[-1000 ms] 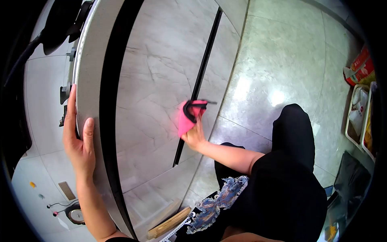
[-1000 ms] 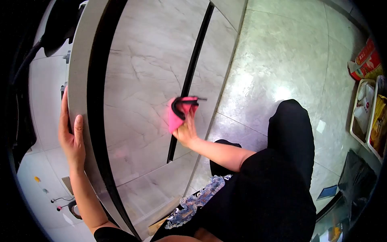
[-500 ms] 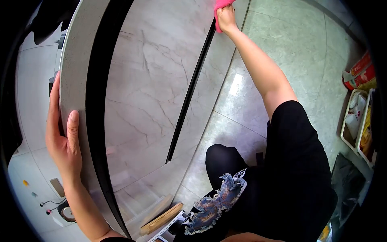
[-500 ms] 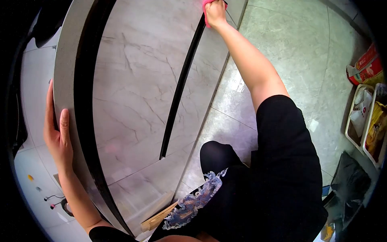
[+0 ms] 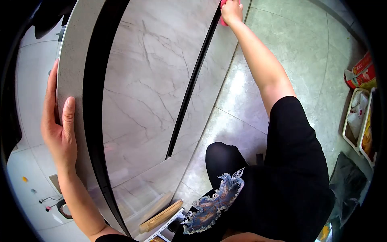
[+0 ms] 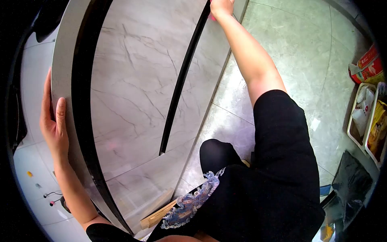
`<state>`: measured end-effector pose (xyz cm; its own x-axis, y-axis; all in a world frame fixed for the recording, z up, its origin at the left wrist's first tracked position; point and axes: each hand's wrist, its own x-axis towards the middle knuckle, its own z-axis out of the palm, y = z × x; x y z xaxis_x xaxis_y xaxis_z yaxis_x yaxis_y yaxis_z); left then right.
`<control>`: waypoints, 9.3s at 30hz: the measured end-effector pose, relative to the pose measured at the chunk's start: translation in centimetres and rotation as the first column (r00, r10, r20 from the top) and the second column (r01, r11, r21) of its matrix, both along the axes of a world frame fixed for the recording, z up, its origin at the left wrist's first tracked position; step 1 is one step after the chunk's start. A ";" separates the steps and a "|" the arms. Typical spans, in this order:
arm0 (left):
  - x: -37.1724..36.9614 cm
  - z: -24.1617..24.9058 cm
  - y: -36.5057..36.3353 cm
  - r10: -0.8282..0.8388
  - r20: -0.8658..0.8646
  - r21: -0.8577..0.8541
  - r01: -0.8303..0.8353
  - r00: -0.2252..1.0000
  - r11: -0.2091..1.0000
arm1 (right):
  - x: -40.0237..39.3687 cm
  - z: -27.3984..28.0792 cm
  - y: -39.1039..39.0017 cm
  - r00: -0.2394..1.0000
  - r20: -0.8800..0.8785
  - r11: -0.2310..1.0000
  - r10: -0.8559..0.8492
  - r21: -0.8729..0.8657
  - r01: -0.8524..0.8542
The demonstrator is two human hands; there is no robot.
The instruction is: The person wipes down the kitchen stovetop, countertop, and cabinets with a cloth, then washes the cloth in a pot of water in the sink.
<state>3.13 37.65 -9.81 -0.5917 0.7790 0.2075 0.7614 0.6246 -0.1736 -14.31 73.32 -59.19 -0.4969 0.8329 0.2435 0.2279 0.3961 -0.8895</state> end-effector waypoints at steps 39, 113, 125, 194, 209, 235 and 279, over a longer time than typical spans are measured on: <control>-3.1 -1.3 -6.1 -0.193 0.216 0.148 0.164 0.957 0.975 | 7.9 -1.0 -9.5 0.945 0.202 0.853 0.258 0.411 -0.320; 15.9 -8.4 -23.3 0.364 -0.907 0.349 -0.106 0.211 0.931 | 22.9 3.4 -26.5 0.936 -0.073 0.891 0.346 0.339 -0.303; 6.8 -14.0 -10.5 -0.144 -0.605 -0.286 -0.045 0.783 0.957 | 28.0 3.3 -33.5 0.809 -0.057 0.719 0.585 0.498 -0.485; 5.7 -7.9 -9.2 -0.230 -0.484 -0.533 -0.076 0.844 0.843 | 33.0 -8.9 -56.4 0.802 0.340 0.021 0.490 -0.925 0.380; 5.5 -11.2 -10.2 -0.184 -0.443 -0.335 0.028 0.877 0.942 | 26.1 11.2 -39.3 0.883 -0.399 -0.789 0.247 -0.612 -0.056; 5.8 -9.8 -7.4 -0.172 -0.377 -0.285 0.062 0.910 0.956 | 14.5 -8.9 -26.0 0.971 -0.161 0.881 0.177 -0.414 -0.230; 6.4 -7.3 -8.5 -0.203 -0.337 -0.346 0.080 0.919 0.935 | 10.6 8.5 -17.6 0.849 -0.515 0.982 0.118 -0.066 -0.177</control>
